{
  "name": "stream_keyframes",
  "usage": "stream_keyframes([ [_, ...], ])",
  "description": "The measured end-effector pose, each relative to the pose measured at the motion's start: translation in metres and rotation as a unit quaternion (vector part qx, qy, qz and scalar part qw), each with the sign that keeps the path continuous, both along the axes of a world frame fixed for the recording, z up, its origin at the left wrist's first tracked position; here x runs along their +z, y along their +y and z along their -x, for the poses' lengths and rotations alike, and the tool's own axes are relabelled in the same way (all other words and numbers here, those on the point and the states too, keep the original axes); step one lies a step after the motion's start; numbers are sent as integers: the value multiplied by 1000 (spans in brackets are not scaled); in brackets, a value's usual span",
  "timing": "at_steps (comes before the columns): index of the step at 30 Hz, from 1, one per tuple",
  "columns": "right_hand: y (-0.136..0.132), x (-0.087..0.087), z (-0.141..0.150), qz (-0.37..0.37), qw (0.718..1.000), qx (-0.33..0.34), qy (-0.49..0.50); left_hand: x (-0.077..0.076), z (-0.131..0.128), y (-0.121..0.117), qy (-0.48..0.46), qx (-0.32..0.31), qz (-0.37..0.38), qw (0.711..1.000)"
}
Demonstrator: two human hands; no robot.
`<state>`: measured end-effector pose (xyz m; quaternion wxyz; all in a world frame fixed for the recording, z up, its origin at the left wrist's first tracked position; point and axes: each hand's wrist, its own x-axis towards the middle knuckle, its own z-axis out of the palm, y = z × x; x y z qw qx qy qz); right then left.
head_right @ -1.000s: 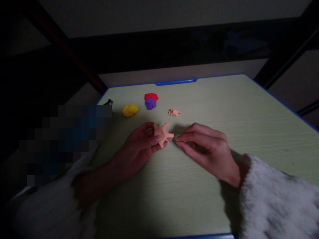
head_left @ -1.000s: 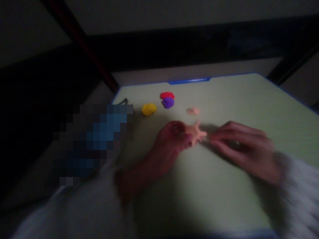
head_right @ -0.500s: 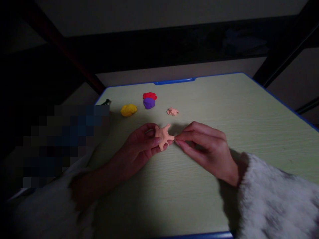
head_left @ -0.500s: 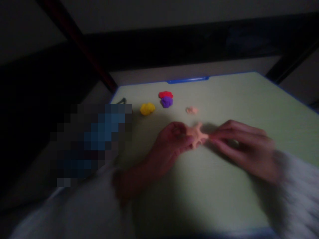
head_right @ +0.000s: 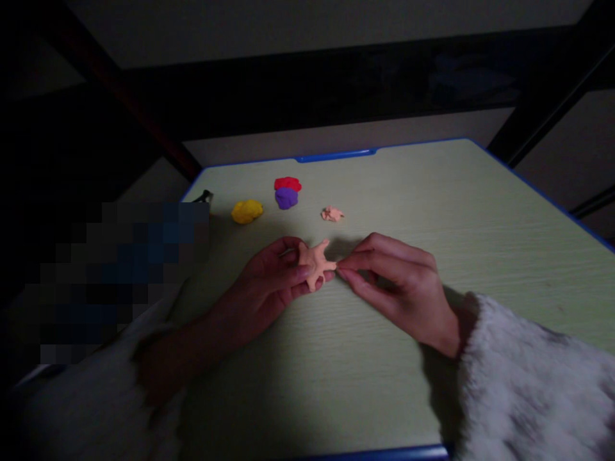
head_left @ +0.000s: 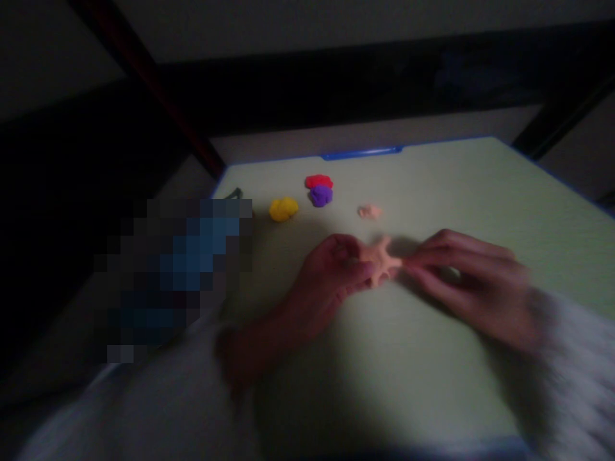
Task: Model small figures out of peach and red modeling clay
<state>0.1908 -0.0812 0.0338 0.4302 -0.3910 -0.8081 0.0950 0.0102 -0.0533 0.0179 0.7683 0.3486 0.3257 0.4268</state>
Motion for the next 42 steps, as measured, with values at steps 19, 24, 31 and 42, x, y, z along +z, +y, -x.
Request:
stream_keyframes([
  [19,1,-2,0,-5,1000,5,17,0,0,0,-8,1,2,1000],
  [24,2,-2,-1,0,1000,8,19,0,1,1,-22,3,7,1000],
  [31,1,-2,-1,2,1000,8,16,-1,0,1,-19,-4,-3,1000],
  [42,2,-3,-1,4,1000,5,14,-2,0,0,-7,-1,0,1000],
])
